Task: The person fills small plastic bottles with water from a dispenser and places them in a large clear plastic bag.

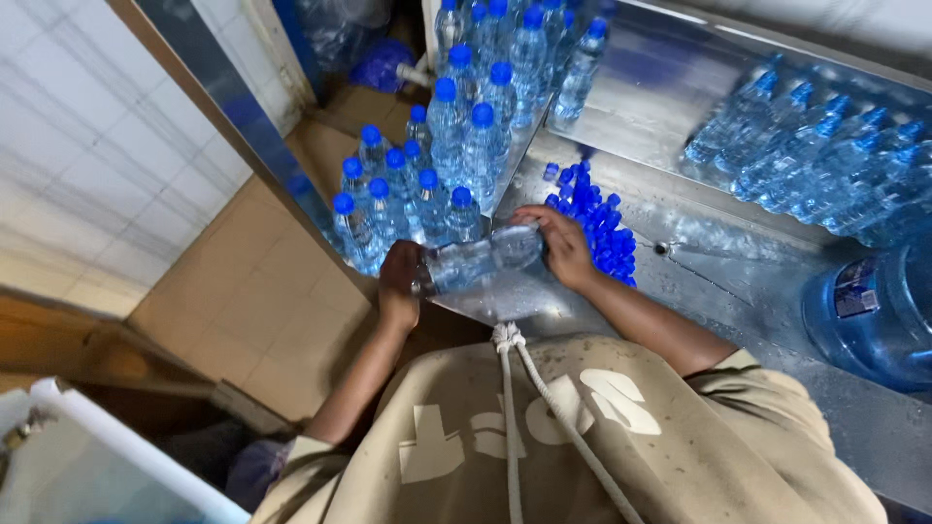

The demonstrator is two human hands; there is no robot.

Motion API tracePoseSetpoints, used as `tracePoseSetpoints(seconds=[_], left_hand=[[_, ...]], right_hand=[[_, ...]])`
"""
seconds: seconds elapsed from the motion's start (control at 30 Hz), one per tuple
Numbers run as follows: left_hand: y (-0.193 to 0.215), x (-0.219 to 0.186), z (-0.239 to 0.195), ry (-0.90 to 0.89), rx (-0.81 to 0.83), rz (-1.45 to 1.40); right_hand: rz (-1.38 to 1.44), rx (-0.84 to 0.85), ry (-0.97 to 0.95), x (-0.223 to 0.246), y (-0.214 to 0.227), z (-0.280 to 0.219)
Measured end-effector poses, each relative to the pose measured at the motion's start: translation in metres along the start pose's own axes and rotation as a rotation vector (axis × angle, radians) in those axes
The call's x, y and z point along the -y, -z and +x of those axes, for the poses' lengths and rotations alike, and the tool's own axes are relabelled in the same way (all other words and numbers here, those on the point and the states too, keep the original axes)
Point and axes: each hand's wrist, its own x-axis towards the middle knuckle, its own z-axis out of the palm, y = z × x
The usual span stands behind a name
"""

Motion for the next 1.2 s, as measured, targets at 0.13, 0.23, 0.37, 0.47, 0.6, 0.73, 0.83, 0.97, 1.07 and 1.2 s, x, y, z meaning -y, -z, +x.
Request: tracePoseSetpoints(seconds=[0.13,0.23,0.37,0.47,0.6,0.73,0.83,0.97,1.07,1.2], left_hand=[[0.045,0.0,0.003,-0.914,0.226,0.606],[0.043,-0.01,0.006,-0.673,0.156,0.404],[0.068,0.039,0.041,-0.213,0.011,-0.139],[0.076,0.03,0.04,-0.161,0.17,-0.26],[0.078,0.003,0.037,0.157,0.213,-0.127],[0.084,0.0,0.034,-0.187,0.352,0.326],[0.096,0.018,0.044,-0.056,0.195,0.162],[0.112,0.005,0.054,0.567,0.179,-0.096],[0.093,-0.016,0.04,0.4,0.268,-0.032],[0.088,-0.032,0.022,-0.583,0.308,0.348]], right_hand=[[0.249,0.078,-0.721,0.006,-0.008,-0.008],[0.56,0.229,-0.796,0.033,0.007,-0.009],[0.423,0.195,-0.537,0.047,-0.006,-0.024],[0.074,0.068,-0.302,0.023,-0.011,-0.026],[-0.843,0.015,0.412,-0.012,0.001,-0.033],[-0.715,0.104,-0.199,-0.004,-0.03,-0.044],[-0.366,-0.013,-0.223,-0.025,-0.032,-0.054],[-0.904,0.223,0.779,-0.013,-0.015,-0.048],[-0.784,0.076,0.251,-0.066,-0.031,-0.059],[0.412,0.091,-0.422,-0.061,-0.046,-0.068]])
